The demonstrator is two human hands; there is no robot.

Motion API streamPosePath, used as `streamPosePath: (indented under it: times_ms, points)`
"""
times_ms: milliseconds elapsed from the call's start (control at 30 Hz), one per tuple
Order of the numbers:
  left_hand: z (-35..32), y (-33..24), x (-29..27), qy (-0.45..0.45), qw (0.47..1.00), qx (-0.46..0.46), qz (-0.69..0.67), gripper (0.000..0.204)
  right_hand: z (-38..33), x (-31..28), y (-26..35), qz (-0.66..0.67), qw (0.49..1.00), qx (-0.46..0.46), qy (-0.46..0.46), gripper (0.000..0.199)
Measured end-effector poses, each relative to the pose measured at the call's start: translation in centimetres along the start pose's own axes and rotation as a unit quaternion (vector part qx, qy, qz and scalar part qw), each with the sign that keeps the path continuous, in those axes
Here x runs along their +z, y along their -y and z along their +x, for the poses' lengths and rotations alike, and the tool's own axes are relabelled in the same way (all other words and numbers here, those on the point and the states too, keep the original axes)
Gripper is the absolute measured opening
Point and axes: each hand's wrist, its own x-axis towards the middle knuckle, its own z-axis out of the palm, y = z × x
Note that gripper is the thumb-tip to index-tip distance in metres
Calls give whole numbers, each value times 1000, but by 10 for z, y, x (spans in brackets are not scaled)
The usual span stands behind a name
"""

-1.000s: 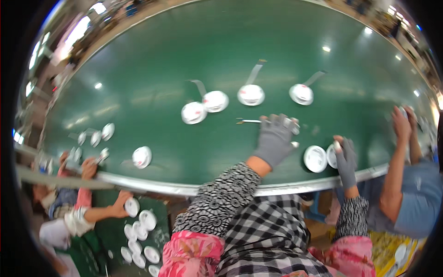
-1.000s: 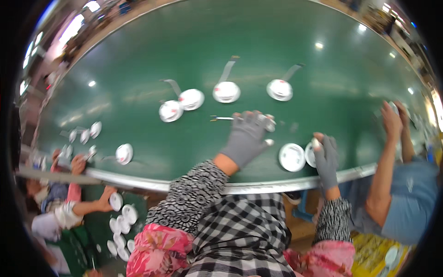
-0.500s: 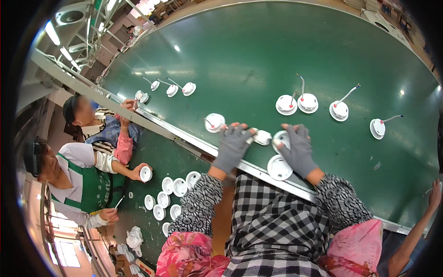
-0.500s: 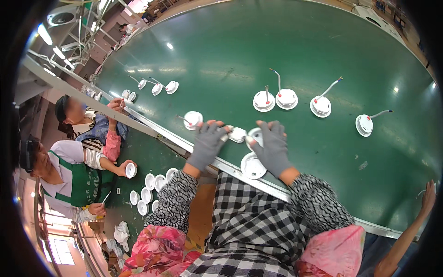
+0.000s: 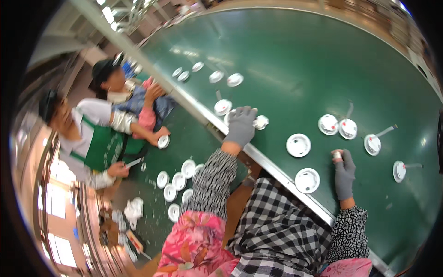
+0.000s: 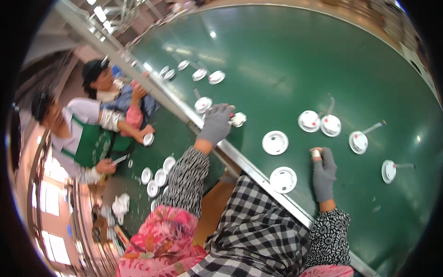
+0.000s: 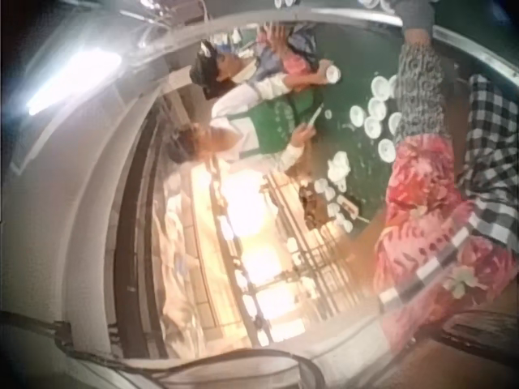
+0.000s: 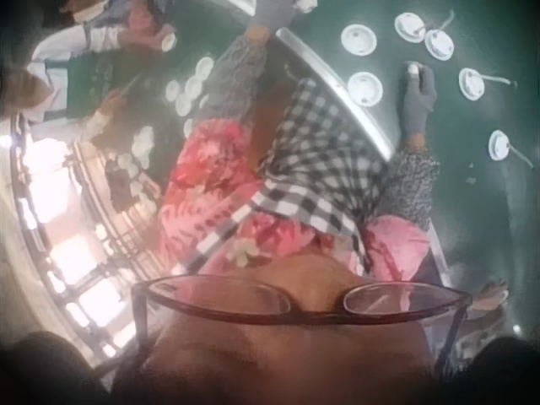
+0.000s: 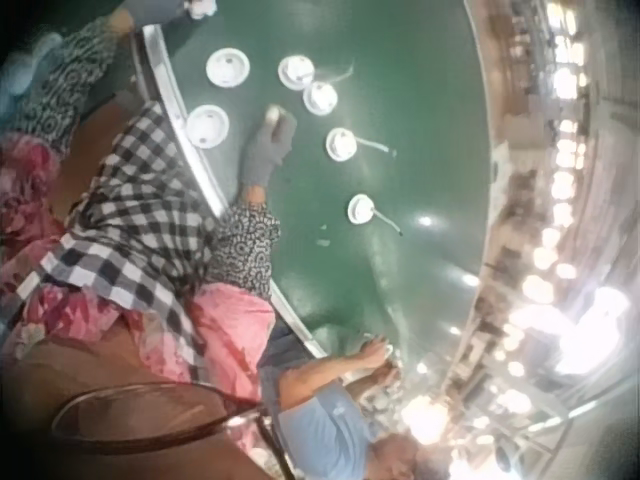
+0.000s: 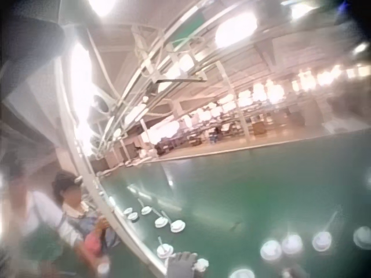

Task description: The person assembles light fixtures by threading the wires of LED circuit boards through circular plastic housings, pressing the boards into place by hand, and placing the assembled units onto the conveyor belt.

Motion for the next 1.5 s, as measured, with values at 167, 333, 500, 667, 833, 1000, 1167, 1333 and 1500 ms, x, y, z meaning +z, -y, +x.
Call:
streamPosePath:
  times_ms: [167, 333, 500, 667, 833, 1000, 1167, 1333, 1500]
  points:
    - [36, 7, 7, 89, 990, 17, 112, 22, 2, -9, -4, 27, 999, 33, 33, 13]
    - [44, 24, -15, 85, 991, 40, -94, 17, -1, 2, 0, 35, 998, 24, 35, 13]
    - [42, -26, -63, -123, 948, -44, -291, 20, -3, -8, -8, 37, 999, -9, 22, 16]
    - [-29, -126, -104, -131, 882, 82, -446, 17, -25, -11, 59, 78, 992, -82, -50, 38]
    - [-94, -182, -93, 32, 868, 116, -481, 17, -73, -24, 88, 99, 988, 43, 108, 51]
    - [-125, -197, -80, 145, 908, 156, -360, 24, -99, -41, 75, 154, 967, 190, 69, 51]
    - [-140, -202, -75, 153, 911, 229, -306, 25, -125, -65, 46, 131, 970, 202, -21, 48]
    - [-139, -188, -76, -16, 928, 284, -240, 20, -133, -95, 43, 131, 974, 169, -80, 33]
    - [-136, -179, -79, -15, 931, 296, -215, 18, -130, -105, 45, 209, 956, 195, -71, 41]
